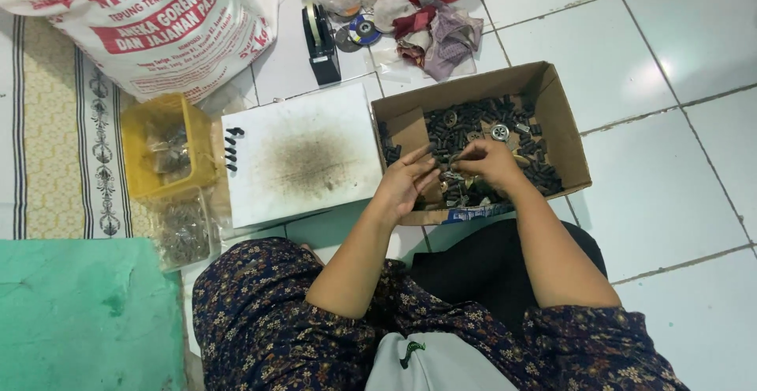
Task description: Assembling small black components onto circular metal bases by hand while sitting on the floor.
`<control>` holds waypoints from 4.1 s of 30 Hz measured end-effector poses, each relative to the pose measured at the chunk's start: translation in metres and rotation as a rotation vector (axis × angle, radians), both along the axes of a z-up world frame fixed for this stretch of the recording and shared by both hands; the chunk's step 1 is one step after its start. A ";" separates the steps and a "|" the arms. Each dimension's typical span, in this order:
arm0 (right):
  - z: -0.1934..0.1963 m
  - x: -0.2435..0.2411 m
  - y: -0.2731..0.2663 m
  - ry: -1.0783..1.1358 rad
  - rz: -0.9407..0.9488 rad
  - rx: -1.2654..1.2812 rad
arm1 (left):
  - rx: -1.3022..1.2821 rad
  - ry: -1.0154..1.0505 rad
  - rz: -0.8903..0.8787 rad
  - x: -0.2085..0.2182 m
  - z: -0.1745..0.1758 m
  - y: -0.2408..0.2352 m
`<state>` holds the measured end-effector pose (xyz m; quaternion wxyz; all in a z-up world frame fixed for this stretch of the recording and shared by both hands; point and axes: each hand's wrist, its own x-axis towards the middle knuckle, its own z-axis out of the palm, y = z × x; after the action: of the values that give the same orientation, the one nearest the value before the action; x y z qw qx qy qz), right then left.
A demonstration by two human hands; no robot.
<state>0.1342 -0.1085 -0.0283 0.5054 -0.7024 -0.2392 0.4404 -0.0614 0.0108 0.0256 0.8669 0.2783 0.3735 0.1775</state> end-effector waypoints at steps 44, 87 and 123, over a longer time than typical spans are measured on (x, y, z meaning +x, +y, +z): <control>0.185 -0.168 0.058 -0.503 0.246 0.175 | -0.157 -0.154 0.267 -0.117 0.003 0.018; 0.160 -0.171 0.137 -0.192 0.231 0.101 | -0.092 -0.148 0.370 -0.143 0.006 0.082; 0.035 -0.293 0.305 -0.870 0.200 0.360 | 0.432 0.405 0.818 -0.197 0.021 0.173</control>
<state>-0.1584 0.1970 0.0065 0.4273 -0.6964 -0.5671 0.1039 -0.2582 0.1836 0.0463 0.5592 0.3109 0.5674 0.5184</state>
